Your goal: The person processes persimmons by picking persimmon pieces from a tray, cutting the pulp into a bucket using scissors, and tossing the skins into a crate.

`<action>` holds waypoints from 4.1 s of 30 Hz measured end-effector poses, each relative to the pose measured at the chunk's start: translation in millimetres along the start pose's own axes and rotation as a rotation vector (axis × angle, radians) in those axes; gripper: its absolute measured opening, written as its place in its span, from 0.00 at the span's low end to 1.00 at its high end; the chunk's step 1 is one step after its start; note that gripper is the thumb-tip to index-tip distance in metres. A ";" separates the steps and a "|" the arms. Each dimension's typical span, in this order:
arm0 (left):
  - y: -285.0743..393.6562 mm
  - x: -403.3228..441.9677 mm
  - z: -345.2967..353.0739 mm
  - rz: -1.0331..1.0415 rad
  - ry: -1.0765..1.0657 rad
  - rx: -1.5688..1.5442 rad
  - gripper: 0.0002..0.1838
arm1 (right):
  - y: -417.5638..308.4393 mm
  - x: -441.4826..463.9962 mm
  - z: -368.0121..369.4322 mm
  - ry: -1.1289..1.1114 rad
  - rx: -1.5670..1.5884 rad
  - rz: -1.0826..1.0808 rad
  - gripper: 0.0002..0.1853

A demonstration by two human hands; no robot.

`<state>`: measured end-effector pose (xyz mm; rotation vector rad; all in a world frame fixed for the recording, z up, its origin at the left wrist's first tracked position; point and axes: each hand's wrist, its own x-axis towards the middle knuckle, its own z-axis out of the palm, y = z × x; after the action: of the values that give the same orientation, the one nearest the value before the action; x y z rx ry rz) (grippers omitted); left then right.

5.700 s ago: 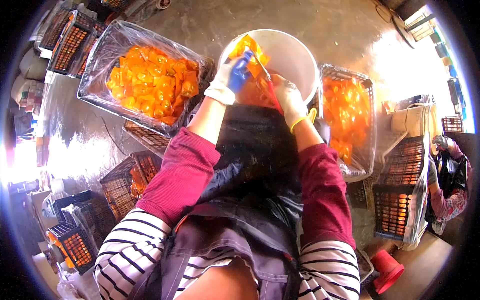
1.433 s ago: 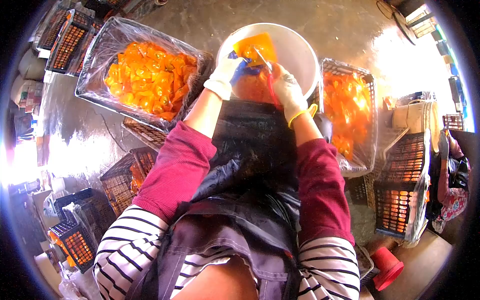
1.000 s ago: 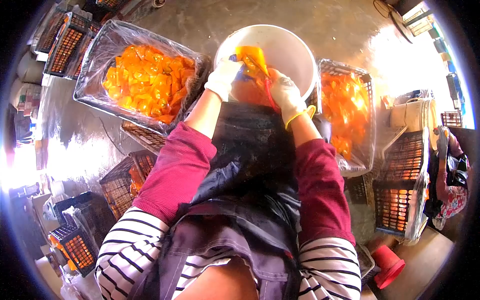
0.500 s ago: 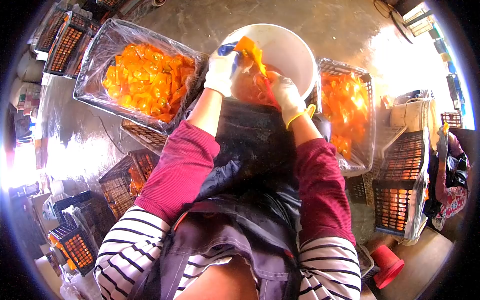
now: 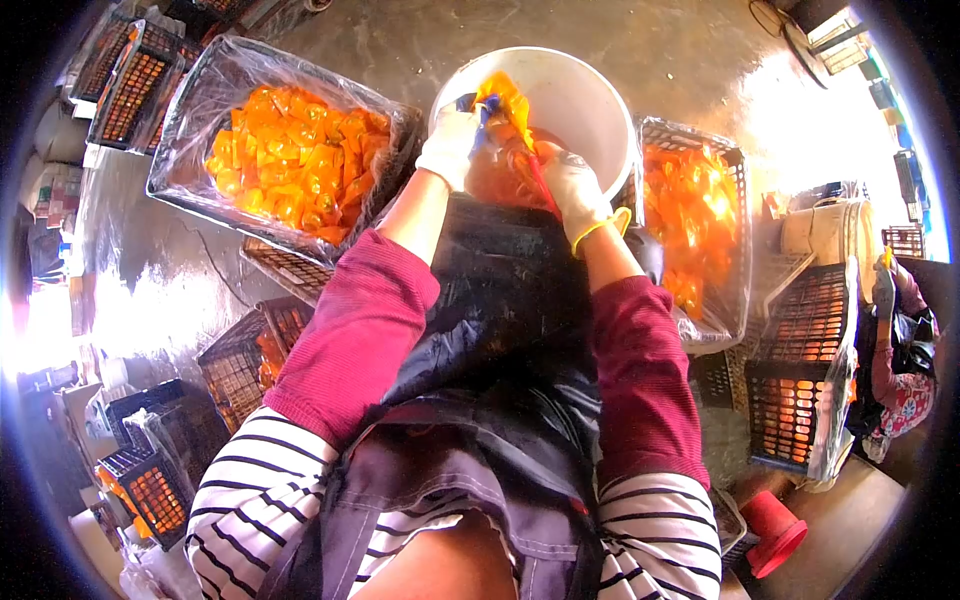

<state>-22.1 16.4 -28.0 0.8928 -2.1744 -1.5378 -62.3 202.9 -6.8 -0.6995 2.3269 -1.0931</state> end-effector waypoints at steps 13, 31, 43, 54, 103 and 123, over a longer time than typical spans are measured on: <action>-27.3 -25.2 -118.2 0.238 0.304 -0.155 0.13 | -8.2 -32.8 -16.3 0.393 0.552 0.049 0.18; -149.9 -6.2 -200.0 -0.197 -0.532 0.554 0.33 | 35.5 -20.4 -62.9 0.453 1.706 -0.104 0.37; -25.2 -37.8 -175.2 -0.178 0.222 -0.543 0.16 | -1.3 -11.8 -31.1 0.038 1.011 0.024 0.25; 19.3 -23.3 -38.2 0.013 -0.167 -0.589 0.30 | 32.8 2.6 16.8 -0.205 0.417 -0.069 0.22; -5.5 -7.9 -22.6 -0.009 -0.193 -0.074 0.21 | -17.3 -12.1 -4.5 0.015 -0.115 0.010 0.22; 28.1 -24.7 -27.9 0.027 -0.217 -0.252 0.23 | -21.0 -13.7 1.0 -0.101 0.430 0.104 0.19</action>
<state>4.4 18.6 10.2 0.6399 -2.0578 -1.9193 -46.1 199.3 12.1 -0.4524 1.9272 -1.4112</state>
